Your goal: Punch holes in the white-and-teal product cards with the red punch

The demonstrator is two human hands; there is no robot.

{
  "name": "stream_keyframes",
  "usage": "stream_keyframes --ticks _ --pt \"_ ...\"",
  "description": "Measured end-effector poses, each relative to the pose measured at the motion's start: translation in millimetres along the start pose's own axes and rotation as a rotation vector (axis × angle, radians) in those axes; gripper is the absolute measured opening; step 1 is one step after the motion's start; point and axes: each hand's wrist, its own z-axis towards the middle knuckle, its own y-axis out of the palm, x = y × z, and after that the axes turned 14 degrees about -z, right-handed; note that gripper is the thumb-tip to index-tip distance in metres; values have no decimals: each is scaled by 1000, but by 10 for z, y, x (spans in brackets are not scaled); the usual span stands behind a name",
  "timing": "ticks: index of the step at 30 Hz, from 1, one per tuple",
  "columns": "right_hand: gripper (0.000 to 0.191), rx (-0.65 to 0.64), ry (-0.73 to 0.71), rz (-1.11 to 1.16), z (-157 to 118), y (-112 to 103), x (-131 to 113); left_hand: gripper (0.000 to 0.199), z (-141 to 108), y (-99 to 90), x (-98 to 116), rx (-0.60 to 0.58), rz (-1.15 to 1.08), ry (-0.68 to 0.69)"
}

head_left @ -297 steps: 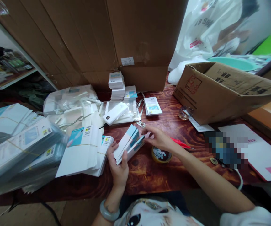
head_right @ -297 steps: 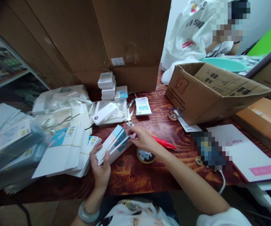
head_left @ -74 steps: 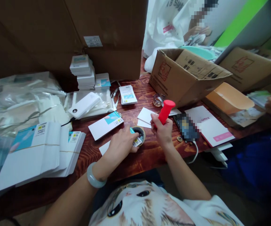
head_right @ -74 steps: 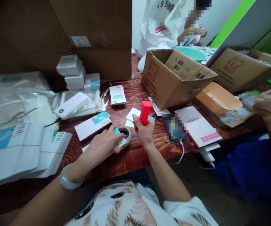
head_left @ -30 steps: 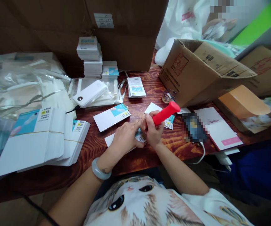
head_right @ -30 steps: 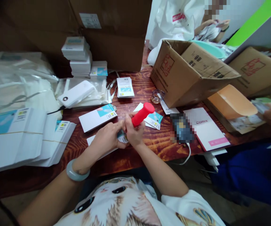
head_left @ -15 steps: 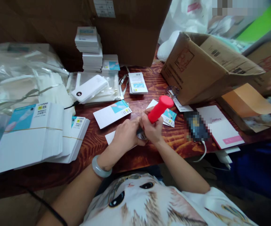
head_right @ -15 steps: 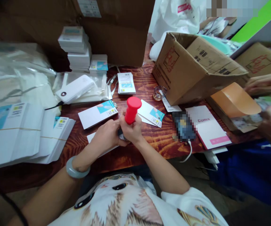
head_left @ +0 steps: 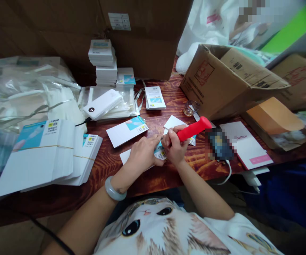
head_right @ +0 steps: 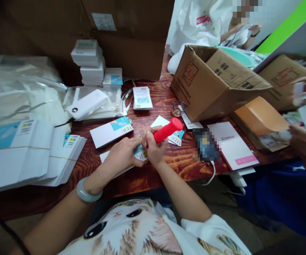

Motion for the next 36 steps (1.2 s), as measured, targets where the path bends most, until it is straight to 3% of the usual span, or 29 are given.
stream_keyframes --ticks 10,17,22,30,36 --pt "30 -33 -64 37 2 -14 24 51 12 19 -40 8 17 12" --pt "31 -93 -19 -50 18 -3 9 75 -4 24 -40 28 -10 -2" --pt "31 -32 -18 -2 6 -15 -13 65 3 15 -33 13 -18 -17" --pt "33 -88 37 -132 26 20 19 69 3 1 -26 20 -24 -42" --pt "27 -51 -20 32 15 -9 0 56 9 0 -27 -7 -8 -15"
